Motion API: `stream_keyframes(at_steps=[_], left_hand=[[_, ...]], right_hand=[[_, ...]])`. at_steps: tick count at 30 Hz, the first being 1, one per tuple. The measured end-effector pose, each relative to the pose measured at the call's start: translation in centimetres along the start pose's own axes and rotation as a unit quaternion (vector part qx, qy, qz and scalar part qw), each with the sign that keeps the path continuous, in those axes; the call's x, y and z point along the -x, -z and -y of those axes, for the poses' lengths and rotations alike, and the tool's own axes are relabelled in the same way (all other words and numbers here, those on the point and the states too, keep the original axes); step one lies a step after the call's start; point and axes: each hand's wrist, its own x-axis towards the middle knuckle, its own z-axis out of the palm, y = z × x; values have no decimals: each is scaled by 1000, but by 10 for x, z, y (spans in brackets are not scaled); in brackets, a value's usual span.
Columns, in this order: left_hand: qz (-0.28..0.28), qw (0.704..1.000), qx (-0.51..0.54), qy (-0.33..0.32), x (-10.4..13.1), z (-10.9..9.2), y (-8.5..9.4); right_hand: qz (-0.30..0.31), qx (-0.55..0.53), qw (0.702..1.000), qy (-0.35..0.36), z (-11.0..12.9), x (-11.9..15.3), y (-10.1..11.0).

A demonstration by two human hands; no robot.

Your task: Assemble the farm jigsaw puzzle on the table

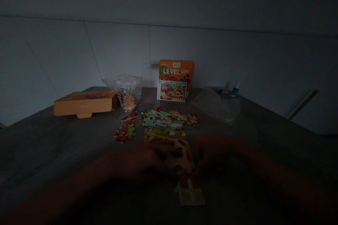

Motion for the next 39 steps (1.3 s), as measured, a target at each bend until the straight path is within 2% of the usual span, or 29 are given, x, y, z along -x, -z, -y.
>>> stream_keyframes(at_steps=[2, 7, 10, 15, 24, 29, 39], left_hand=[[-10, 1000, 7, 8, 1, 4, 1], [-33, 999, 34, 28, 5, 15, 2], [-32, 998, 37, 47, 7, 18, 1], [-41, 997, 39, 50, 7, 18, 2], [-61, 996, 45, 39, 7, 21, -2], [-60, 997, 39, 41, 7, 20, -1], [-67, 996, 57, 32, 5, 18, 0]], right_hand=[[-33, -7, 999, 21, -1, -1, 1], [-104, -2, 995, 6, -3, -5, 4], [-139, 14, 990, 26, -5, -8, 5], [-132, -8, 991, 25, -7, -11, 4], [-151, 19, 987, 58, -13, -13, 5], [-138, -8, 989, 51, -11, -13, 4], [-139, 11, 989, 48, -9, -11, 4]])
